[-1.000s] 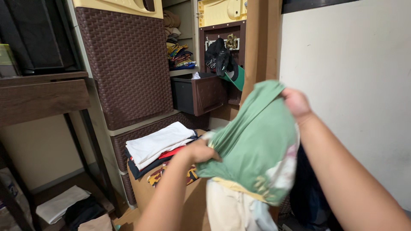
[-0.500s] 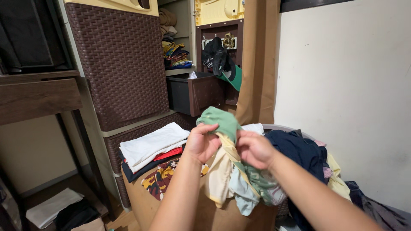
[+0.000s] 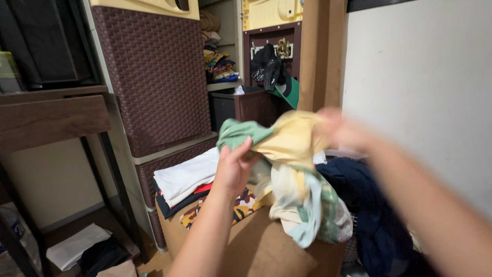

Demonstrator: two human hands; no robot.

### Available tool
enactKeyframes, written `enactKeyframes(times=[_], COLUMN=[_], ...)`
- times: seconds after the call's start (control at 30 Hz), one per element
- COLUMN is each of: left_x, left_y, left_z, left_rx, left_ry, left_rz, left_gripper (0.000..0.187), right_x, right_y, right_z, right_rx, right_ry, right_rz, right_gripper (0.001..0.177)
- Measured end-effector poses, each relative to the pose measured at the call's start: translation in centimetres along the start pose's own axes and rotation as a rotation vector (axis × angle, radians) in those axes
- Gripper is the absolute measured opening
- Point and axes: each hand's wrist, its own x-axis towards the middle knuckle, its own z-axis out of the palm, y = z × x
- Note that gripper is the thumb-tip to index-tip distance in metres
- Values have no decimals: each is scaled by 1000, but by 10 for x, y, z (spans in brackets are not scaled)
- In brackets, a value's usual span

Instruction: The person folds various garments one by one, including a patterned cloth, white underwear, a green t-shirt, and a black t-shirt, placing each folded item into a neat stack on the floor.

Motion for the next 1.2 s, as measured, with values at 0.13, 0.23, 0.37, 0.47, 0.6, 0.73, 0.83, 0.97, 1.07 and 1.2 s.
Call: enactKeyframes(times=[0.13, 0.23, 0.37, 0.47, 0.6, 0.73, 0.83, 0.97, 1.07, 1.2], left_x=[-7, -11, -5, 2, 7, 8, 11, 8, 9, 15], left_y=[1, 3, 10, -1, -11, -12, 3, 26, 35, 29], left_z=[-9, -8, -1, 12, 27, 31, 21, -3, -21, -28], left_rx=[947, 1426, 1444, 953, 343, 409, 965, 1524, 1594, 334], left_ry=[-90, -386, -520, -404, -180, -227, -426, 185, 423, 139], left_rz=[73, -96, -123, -289, -503, -436, -74, 84, 86, -382], left_gripper=[64, 64, 60, 41, 27, 25, 42, 23, 20, 29], right_x=[33, 37, 37, 32, -19, -68, -71, -76, -81, -79], right_y=[14, 3, -9, 1, -2, -37, -57, -41, -8, 18], right_z=[-164, -231, -242, -175, -16, 62, 44, 11, -2, -6], right_rx=[755, 610, 260, 5, -260, 4, -106, 22, 276, 470], right_ry=[193, 580, 795, 176, 104, -118, -31, -150, -154, -146], right_rz=[93, 235, 67, 73, -31, 252, 278, 257, 311, 416], right_gripper=[16, 16, 20, 48, 35, 34, 27, 34, 48, 47])
